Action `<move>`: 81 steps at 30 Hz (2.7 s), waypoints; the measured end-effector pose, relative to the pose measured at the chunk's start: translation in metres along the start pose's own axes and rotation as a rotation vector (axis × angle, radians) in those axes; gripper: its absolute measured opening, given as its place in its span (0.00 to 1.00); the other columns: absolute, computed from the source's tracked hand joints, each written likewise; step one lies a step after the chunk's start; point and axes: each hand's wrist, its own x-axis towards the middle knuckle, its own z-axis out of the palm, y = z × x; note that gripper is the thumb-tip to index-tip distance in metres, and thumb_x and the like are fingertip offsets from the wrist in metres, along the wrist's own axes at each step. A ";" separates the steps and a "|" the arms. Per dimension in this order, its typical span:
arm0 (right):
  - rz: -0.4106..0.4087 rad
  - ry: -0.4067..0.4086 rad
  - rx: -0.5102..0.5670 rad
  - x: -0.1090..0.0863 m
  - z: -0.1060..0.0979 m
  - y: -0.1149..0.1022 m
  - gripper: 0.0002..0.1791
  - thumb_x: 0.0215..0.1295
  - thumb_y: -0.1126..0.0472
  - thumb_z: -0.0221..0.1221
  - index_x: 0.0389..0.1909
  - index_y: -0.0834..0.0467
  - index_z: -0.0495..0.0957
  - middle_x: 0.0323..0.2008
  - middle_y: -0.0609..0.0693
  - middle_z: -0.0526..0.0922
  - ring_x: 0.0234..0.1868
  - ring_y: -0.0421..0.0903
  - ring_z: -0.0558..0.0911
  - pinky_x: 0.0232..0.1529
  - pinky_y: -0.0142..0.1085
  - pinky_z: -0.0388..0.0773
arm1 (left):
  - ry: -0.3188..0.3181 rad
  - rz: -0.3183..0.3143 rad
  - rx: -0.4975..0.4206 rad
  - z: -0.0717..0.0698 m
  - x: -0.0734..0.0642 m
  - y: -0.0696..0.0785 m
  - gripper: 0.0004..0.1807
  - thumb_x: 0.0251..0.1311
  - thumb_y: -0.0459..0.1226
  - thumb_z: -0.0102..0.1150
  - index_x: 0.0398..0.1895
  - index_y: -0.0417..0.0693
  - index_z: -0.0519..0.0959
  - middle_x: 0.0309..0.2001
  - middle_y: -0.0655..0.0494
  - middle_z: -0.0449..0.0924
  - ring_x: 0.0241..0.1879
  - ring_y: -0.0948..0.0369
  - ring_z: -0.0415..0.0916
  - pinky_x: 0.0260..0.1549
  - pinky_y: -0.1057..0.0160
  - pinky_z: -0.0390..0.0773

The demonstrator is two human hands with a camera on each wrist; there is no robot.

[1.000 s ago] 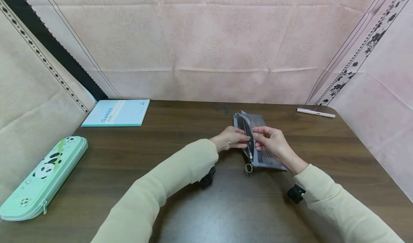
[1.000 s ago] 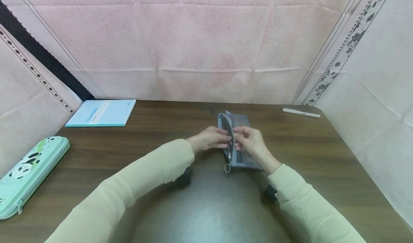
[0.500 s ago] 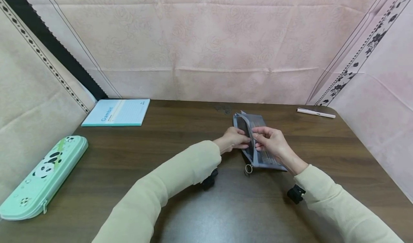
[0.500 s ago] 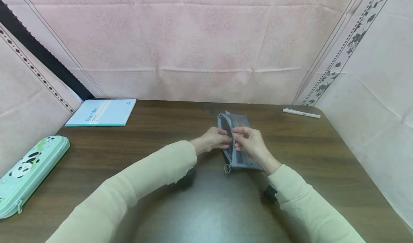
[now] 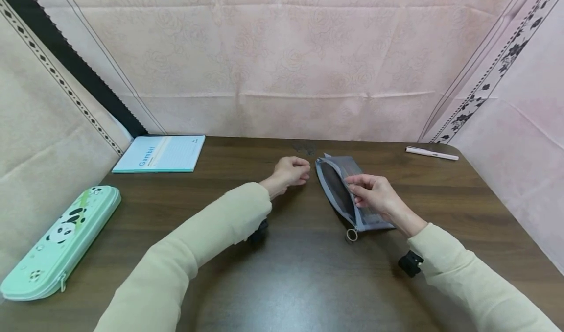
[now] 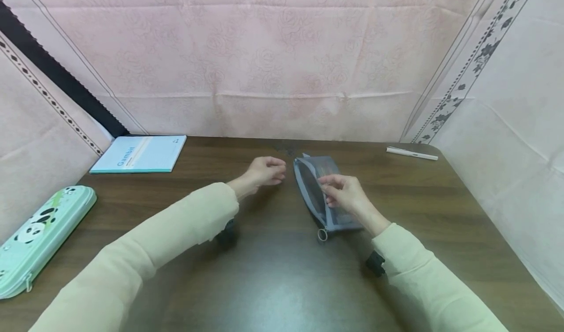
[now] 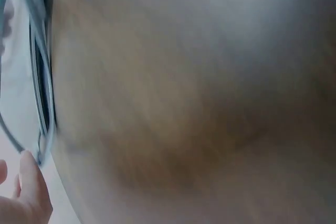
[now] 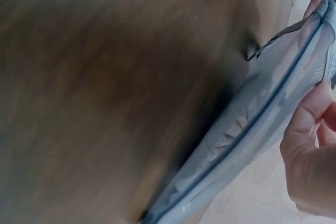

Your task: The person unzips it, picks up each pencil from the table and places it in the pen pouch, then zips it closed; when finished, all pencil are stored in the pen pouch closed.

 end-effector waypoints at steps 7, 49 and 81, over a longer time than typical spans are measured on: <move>-0.007 -0.083 -0.091 0.000 -0.006 0.005 0.17 0.69 0.66 0.52 0.56 0.69 0.72 0.27 0.48 0.73 0.24 0.36 0.74 0.29 0.30 0.80 | 0.082 0.043 0.109 -0.025 0.006 0.001 0.14 0.66 0.37 0.54 0.51 0.40 0.76 0.48 0.44 0.78 0.49 0.49 0.77 0.44 0.61 0.81; 0.023 0.004 -0.183 0.000 -0.033 0.023 0.19 0.66 0.70 0.52 0.54 0.79 0.66 0.41 0.65 0.77 0.35 0.39 0.81 0.40 0.35 0.82 | 0.063 -0.219 -0.200 -0.043 -0.007 -0.027 0.26 0.63 0.25 0.52 0.65 0.38 0.64 0.55 0.40 0.71 0.45 0.57 0.76 0.39 0.68 0.81; 0.282 -0.173 0.430 0.035 -0.029 0.017 0.21 0.69 0.68 0.49 0.59 0.73 0.58 0.27 0.45 0.81 0.30 0.35 0.80 0.36 0.26 0.80 | 0.120 -0.174 -0.118 -0.068 -0.004 -0.026 0.26 0.64 0.26 0.50 0.66 0.40 0.62 0.57 0.41 0.68 0.47 0.56 0.75 0.32 0.71 0.81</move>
